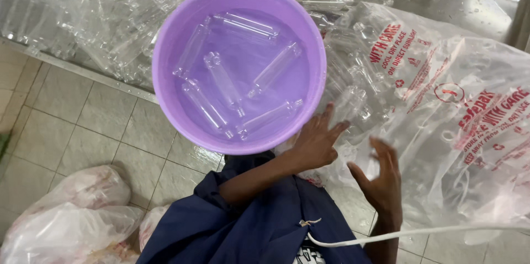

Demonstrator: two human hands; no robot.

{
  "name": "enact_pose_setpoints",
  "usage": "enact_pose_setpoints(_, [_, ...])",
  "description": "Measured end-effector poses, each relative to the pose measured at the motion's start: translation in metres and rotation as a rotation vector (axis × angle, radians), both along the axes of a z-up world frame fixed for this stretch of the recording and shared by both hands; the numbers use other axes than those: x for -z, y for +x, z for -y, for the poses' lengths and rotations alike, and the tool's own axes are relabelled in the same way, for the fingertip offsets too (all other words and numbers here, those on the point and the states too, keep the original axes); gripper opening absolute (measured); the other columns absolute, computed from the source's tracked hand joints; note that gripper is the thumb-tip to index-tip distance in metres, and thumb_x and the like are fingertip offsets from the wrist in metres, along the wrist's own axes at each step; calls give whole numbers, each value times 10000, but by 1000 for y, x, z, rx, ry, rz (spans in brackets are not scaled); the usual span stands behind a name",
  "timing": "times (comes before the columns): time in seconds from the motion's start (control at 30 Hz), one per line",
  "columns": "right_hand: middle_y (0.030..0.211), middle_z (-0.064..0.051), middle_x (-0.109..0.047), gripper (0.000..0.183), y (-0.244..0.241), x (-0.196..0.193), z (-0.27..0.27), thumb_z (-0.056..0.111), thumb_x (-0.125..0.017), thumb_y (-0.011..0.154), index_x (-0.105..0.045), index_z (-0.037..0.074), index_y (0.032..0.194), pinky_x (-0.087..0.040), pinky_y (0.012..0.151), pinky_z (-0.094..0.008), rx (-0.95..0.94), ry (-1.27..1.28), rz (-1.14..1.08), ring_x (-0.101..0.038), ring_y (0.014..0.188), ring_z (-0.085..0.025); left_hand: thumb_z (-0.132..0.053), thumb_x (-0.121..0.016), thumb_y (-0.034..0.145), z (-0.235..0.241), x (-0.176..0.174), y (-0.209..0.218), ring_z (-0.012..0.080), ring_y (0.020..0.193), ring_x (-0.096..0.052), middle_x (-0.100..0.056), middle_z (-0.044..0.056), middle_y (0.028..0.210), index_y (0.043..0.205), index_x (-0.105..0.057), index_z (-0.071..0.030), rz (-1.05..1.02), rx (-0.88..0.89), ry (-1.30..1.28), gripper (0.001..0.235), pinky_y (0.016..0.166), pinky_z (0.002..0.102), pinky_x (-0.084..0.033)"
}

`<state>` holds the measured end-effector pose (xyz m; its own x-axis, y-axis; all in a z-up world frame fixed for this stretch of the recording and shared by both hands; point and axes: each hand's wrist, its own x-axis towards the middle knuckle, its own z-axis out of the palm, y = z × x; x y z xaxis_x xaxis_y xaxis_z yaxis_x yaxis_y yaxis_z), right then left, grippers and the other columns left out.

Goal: The person rinses plastic bottles by submerging them in a basin of water, shaking them, and then placing them into a large plastic bag.

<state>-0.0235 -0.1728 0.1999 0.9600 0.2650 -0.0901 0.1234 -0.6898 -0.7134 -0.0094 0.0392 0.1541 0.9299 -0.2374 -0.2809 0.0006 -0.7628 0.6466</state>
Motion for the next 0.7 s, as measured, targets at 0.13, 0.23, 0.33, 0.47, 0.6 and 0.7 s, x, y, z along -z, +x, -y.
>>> enact_pose_setpoints(0.13, [1718,-300,-326,1066,31,3,-87,406,-893,780,-452,29,1674,-246,1269,-698,-372,-225,440,-263,1606,-564,-344,-748,860,-98,-25,-15,607,1580,-340,-163,398,1763,1703,-306,-316,53,-8,-507,952,1156,662,-446])
enact_pose_setpoints(0.23, [1582,-134,-576,955,40,37,-154,582,-846,808,-556,223,1645,-270,1296,-571,-564,-113,654,-438,1557,-445,-387,-785,1006,-193,-22,-17,480,1356,-617,-109,359,1781,1743,-124,-242,-181,-215,-1017,1001,1126,563,-533])
enact_pose_setpoints(0.33, [1537,-100,-631,904,57,81,-224,442,-909,788,-558,159,1572,-472,1184,-521,-512,204,314,-602,1429,-378,-661,-491,1083,-274,41,-12,528,1291,-674,-460,340,1643,1703,-218,-166,-203,-403,-1451,840,853,463,-668])
enact_pose_setpoints(0.47, [1322,-279,-627,1103,86,111,-326,313,-875,927,-107,141,1700,-580,1017,-568,-175,480,-7,-726,1125,-476,-178,-766,850,-320,135,3,405,1553,-464,-543,159,1634,1658,-477,-228,444,-205,283,860,1203,682,-365])
enact_pose_setpoints(0.6, [1229,-149,-674,937,98,125,-387,516,-810,971,-303,230,1706,-615,862,-591,-100,26,220,-772,1050,-377,-355,-998,583,-327,143,7,422,1577,-401,-574,150,1609,1409,-724,-329,553,209,593,870,1262,774,-219])
enact_pose_setpoints(0.7, [1107,-122,-621,904,104,180,-397,474,-852,929,-400,213,1667,-608,796,-557,-29,-55,359,-740,1010,-380,-275,-768,938,-332,164,20,472,1482,-527,-678,192,1479,1377,-741,-257,505,210,555,440,1240,810,-195])
